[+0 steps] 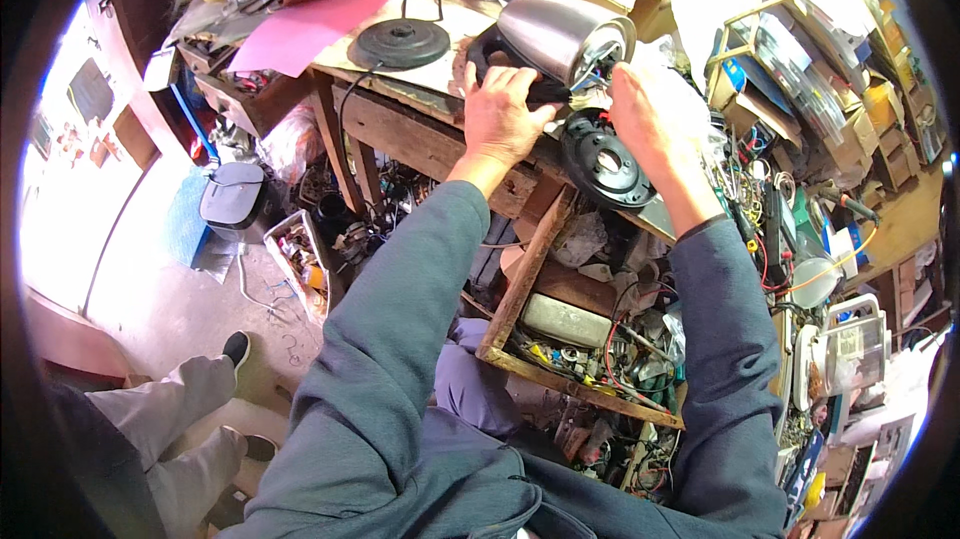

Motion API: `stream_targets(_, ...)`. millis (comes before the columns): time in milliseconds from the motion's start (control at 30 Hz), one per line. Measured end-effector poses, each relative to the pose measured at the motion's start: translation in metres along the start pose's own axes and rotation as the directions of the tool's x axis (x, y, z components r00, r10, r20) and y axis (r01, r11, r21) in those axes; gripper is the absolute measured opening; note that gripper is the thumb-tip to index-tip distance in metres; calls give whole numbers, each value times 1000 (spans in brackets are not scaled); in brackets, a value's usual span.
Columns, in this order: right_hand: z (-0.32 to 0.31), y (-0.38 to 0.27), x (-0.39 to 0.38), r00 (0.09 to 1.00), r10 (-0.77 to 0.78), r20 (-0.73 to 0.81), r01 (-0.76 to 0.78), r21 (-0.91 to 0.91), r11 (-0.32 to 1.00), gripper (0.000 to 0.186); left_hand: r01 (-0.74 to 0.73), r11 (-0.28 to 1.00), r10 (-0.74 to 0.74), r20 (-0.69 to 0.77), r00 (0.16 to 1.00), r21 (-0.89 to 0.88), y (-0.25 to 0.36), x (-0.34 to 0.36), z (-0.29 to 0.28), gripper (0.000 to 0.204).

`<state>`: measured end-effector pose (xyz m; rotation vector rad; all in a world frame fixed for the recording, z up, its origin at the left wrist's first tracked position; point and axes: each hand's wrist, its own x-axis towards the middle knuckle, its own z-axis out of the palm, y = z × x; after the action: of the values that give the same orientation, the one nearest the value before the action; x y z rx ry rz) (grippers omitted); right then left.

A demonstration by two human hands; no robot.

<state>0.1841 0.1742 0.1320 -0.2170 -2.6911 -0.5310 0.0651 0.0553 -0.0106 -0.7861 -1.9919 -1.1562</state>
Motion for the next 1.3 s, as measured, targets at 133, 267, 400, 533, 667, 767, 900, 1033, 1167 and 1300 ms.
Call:
stream_targets(133, 2, -3, 1, 1000, 22, -2, -22, -21, 1000, 16, 18, 1000, -18, 19, 1000, -13, -1, 0, -1, 42)
stream_targets(267, 11, -4, -2, 967, 36, -253, -19, 67, 998, 10, 1, 1000, -1, -10, 1000, -3, 1, 0, 0, 42)
stream_targets(400, 7, 0, 3, 999, 29, -42, -29, 8, 1000, 14, 8, 1000, -8, 1, 1000, -15, -1, 0, 0, 42)
stream_targets(533, 2, -4, 2, 999, 42, 11, -42, -3, 999, 14, 16, 999, -15, 14, 1000, -31, 0, 1, 0, 42)
stream_targets(667, 6, -4, 1, 990, 65, -124, -54, 89, 995, 14, 18, 999, -18, 8, 1000, -27, -1, 0, -1, 42)
stream_targets(767, 6, -1, 2, 996, 24, -81, -24, 11, 1000, 14, 5, 1000, -6, -2, 1000, -24, 1, 1, -1, 42)
stream_targets(900, -1, -5, 2, 999, 18, 37, -17, -28, 999, 13, 0, 1000, 0, -23, 1000, -9, 0, 1, -1, 42)
stream_targets(1033, 9, -3, -1, 993, 39, -113, -33, 51, 998, 13, -7, 1000, 7, -22, 1000, 14, 2, 0, -2, 41)
stream_targets(1167, 15, 4, -1, 989, 38, -144, -26, 83, 996, 13, -13, 1000, 13, -28, 1000, 0, 5, 1, -1, 41)
stream_targets(1300, 8, -2, 1, 994, 86, -61, -82, 68, 994, 17, -7, 1000, 7, -23, 1000, 8, 0, 1, -1, 42)
